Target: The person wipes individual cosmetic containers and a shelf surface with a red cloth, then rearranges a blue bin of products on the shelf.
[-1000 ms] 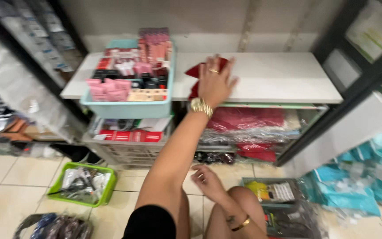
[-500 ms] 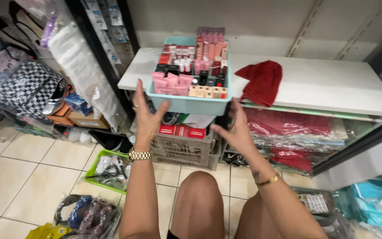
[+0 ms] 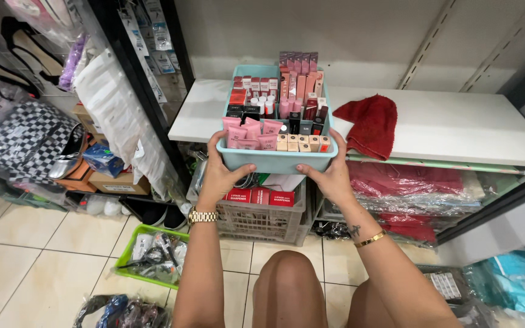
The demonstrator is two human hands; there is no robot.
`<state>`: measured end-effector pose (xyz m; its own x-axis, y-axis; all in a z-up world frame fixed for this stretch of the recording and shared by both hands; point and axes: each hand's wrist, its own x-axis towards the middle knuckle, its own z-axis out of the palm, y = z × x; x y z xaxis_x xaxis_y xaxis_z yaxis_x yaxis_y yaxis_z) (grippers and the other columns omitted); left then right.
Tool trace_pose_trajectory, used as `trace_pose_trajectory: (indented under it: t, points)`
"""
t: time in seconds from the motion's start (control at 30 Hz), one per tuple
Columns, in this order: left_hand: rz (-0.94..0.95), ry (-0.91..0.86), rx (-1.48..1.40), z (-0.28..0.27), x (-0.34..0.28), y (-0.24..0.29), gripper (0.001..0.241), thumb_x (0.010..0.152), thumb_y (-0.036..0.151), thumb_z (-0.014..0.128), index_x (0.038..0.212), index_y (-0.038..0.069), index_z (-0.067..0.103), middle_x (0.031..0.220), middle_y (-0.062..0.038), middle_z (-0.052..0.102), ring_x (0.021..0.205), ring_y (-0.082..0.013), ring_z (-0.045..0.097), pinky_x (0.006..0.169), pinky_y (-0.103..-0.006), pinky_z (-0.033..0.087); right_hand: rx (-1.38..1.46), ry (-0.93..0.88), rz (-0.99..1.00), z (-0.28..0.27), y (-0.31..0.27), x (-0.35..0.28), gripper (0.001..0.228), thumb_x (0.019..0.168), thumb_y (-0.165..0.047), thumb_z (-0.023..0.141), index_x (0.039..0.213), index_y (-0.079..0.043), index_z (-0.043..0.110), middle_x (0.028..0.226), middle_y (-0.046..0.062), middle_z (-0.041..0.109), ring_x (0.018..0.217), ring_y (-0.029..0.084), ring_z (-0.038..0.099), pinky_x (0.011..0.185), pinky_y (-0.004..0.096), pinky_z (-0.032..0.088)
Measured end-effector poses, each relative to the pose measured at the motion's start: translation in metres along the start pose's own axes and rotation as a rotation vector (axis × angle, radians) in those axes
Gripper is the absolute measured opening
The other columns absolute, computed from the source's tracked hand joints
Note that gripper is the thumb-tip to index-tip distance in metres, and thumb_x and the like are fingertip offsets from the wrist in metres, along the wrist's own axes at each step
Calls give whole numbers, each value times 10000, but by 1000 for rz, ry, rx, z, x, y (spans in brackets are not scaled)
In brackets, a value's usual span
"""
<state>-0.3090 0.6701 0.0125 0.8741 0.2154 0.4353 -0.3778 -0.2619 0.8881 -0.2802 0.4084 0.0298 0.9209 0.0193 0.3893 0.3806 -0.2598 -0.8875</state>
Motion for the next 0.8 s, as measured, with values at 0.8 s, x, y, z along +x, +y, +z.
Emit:
trace_pose_trajectory:
  t: [0.8]
  points:
    - [41, 122, -11, 5, -67, 30, 906, 647, 198, 995, 1357, 116, 438, 1397, -356, 499, 1277, -607, 512, 1028, -707, 457, 278, 43, -188, -18, 30, -49, 862, 653, 22, 931, 1286, -127, 365, 1265, 164, 476, 1212, 321, 505, 1053, 480, 445]
